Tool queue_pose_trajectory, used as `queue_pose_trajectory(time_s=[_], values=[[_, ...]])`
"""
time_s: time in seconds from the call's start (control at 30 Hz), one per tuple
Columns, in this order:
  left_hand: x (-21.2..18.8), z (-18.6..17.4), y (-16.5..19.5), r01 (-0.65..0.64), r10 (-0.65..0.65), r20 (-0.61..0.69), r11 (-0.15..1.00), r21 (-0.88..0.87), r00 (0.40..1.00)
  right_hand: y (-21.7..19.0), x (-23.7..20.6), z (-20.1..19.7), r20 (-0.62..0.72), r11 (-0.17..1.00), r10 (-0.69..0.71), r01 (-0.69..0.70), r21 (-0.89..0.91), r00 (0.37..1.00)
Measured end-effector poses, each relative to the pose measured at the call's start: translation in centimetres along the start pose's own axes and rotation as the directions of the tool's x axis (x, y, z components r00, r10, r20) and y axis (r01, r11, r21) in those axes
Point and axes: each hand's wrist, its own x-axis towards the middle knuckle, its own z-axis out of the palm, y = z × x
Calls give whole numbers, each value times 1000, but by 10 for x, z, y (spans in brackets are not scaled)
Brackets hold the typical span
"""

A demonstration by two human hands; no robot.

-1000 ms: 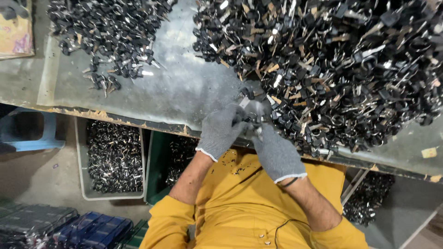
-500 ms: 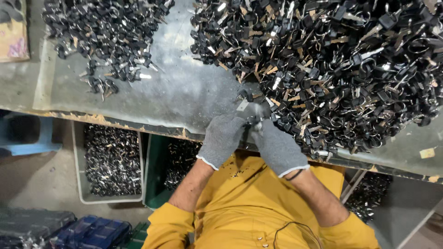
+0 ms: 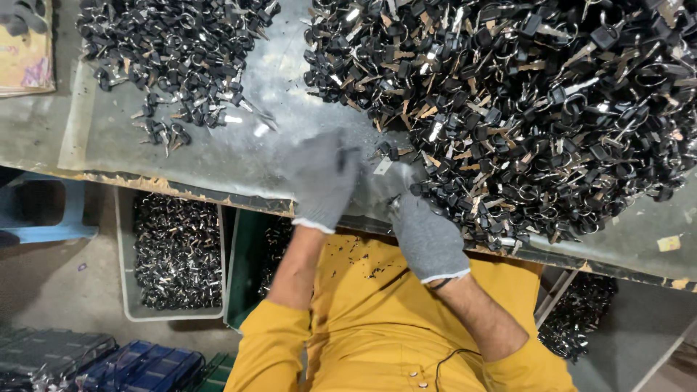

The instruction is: The person, wearing gloves, picks small black metal parts one at a time from a large pile on a work table, briefly handles each part, and drops it into a bin below the table. The person repeats this sorting cycle continuously across the episode.

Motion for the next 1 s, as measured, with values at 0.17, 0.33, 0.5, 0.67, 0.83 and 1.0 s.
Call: queue_pose_trajectory(time_s=[0.17, 0.33, 0.5, 0.67, 0.83, 1.0], values=[[2, 12, 20, -18, -30, 316, 989, 146, 948, 11, 2, 8, -114, 985, -148, 157, 76, 982], [-35, -4, 13, -110, 167, 320, 976, -190, 933, 15, 7, -6, 54, 989, -84, 77, 127, 995], [-48, -5, 13, 116, -38, 310, 965, -237, 950, -4, 0, -17, 110, 930, 213, -236, 280, 971], [-48, -7, 18, -69, 116, 191, 969, -235, 975, -1, -7, -19, 93, 966, -12, -13, 258, 996], [-45, -6, 13, -189, 230, 182, 958, -217, 956, 3, 7, -3, 6, 981, -59, 56, 187, 998], [-53, 2, 11, -361, 367, 186, 930, -63, 912, -3, 5, 25, -58, 998, -19, 16, -64, 998]])
